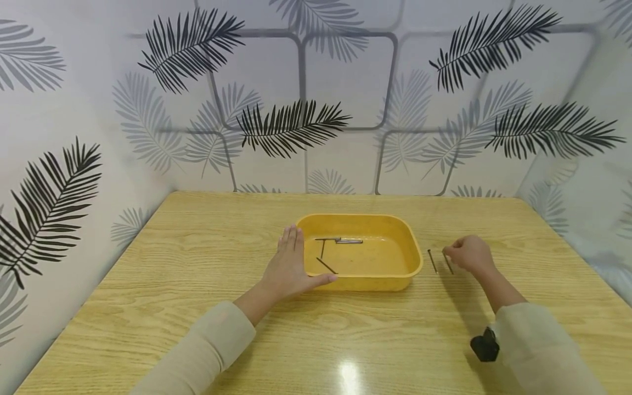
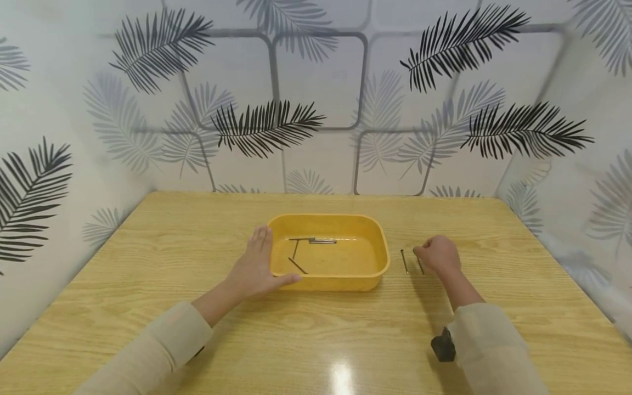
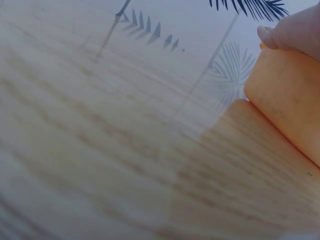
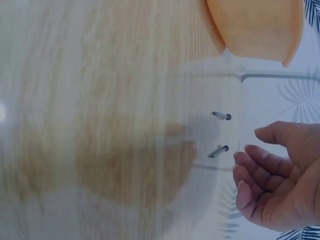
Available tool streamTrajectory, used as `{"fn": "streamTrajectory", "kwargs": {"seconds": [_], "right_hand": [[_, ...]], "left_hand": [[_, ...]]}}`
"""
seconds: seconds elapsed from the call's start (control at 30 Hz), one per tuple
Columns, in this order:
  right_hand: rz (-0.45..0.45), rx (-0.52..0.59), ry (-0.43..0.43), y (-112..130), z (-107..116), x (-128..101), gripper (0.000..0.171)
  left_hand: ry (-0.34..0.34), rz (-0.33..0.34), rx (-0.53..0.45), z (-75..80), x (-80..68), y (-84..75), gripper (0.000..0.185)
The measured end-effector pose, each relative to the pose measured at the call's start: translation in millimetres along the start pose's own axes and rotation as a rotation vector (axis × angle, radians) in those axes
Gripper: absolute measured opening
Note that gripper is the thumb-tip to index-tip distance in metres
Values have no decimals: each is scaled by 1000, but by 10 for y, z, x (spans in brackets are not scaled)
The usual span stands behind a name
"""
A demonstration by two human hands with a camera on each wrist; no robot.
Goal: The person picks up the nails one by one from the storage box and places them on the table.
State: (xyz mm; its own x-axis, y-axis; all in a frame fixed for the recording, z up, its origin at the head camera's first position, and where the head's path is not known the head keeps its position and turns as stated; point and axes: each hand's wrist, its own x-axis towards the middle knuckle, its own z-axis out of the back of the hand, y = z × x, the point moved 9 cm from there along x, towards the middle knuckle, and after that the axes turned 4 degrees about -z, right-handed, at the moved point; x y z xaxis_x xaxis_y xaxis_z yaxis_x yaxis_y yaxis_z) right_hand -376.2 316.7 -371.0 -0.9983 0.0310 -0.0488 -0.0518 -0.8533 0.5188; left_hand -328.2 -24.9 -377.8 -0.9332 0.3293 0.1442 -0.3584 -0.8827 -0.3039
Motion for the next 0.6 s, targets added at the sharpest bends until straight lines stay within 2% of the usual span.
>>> {"fn": "streamTrajectory", "kwargs": {"seconds": [0.6], "right_hand": [[54, -5, -73, 266, 78, 34, 29]], "left_hand": [[4, 13, -20, 17, -11, -13, 115]]}}
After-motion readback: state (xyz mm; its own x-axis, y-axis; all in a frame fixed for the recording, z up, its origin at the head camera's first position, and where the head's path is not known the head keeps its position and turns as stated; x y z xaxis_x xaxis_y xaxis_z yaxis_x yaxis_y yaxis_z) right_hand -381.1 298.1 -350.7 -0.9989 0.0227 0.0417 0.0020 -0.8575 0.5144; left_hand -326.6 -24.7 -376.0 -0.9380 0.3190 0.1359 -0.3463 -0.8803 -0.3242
